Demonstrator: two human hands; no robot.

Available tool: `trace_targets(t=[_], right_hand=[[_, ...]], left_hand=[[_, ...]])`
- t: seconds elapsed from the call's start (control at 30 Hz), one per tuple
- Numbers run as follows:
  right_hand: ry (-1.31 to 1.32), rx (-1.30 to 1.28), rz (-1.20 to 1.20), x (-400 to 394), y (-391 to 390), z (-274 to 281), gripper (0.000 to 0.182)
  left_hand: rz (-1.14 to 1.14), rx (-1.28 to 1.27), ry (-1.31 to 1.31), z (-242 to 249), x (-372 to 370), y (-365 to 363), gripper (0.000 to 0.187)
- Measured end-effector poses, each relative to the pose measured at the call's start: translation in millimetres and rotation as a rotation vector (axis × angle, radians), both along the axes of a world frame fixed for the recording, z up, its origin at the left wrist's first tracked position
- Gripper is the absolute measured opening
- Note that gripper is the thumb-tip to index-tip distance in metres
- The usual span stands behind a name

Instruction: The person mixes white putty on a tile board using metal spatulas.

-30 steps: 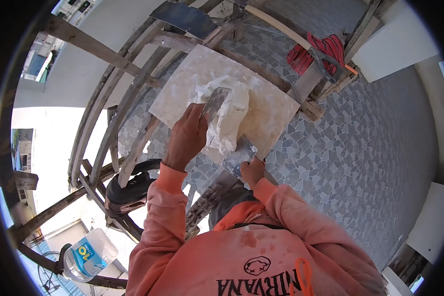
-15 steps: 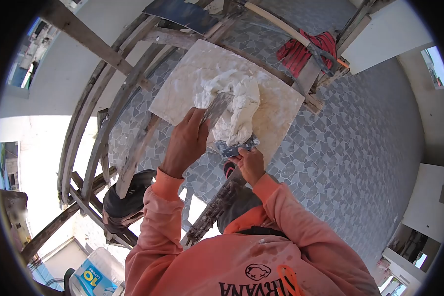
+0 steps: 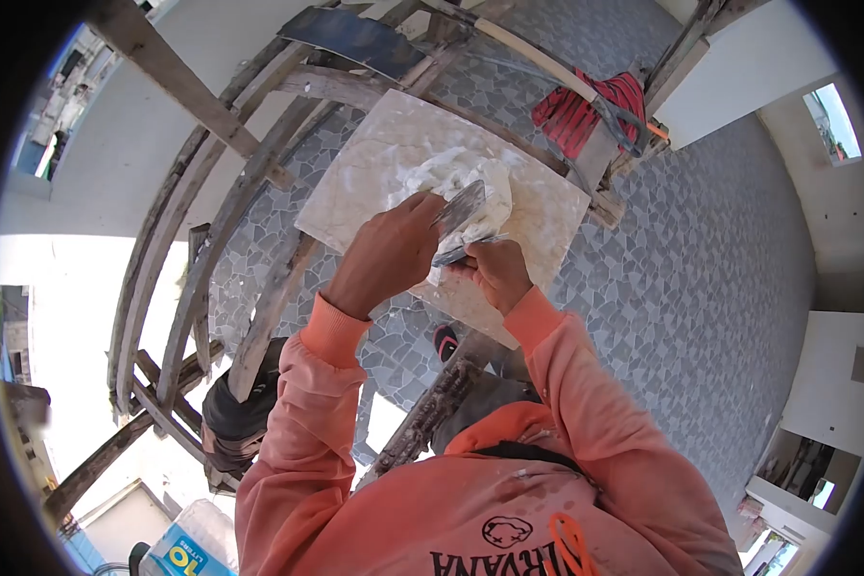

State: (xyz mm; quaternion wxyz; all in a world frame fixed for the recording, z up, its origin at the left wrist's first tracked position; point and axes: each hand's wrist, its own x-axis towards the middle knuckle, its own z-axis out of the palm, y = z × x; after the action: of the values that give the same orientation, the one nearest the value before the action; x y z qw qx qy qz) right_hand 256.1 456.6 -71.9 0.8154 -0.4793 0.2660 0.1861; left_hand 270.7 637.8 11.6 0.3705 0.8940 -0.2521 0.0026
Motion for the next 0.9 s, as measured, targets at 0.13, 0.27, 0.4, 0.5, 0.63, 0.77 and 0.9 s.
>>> trace_targets(t=[0.13,0.27,0.4,0.5,0.63,0.77,0.9], right_hand=[[-0.002,-0.051,0.048,19,6,15,0.032],[0.023,-0.044,0.094,37,7,12,0.029],[0.022,-0.044,0.137,33,-6,19,0.027],[0.027,-0.057,0.186,25,-19,25,0.026],[0.033,-0.061,0.252,18,-29,42,0.025],[-0.026,-0.124,0.272,4,-37,67,0.021],[0.049,-0.169,0.199,-32,-65,65,0.019]], left_hand=[[-0.069,0.064,0.069,-2,25,-2,0.022],[-0.113,0.126,0.102,-9,45,-7,0.021],[-0.118,0.147,0.155,-18,45,-10,0.023],[-0.179,0.095,0.185,-24,36,-19,0.024],[-0.16,0.134,0.138,-33,25,-36,0.023],[-0.159,0.245,0.154,-50,28,-44,0.023],[-0.085,0.221,0.12,-49,25,-38,0.023]])
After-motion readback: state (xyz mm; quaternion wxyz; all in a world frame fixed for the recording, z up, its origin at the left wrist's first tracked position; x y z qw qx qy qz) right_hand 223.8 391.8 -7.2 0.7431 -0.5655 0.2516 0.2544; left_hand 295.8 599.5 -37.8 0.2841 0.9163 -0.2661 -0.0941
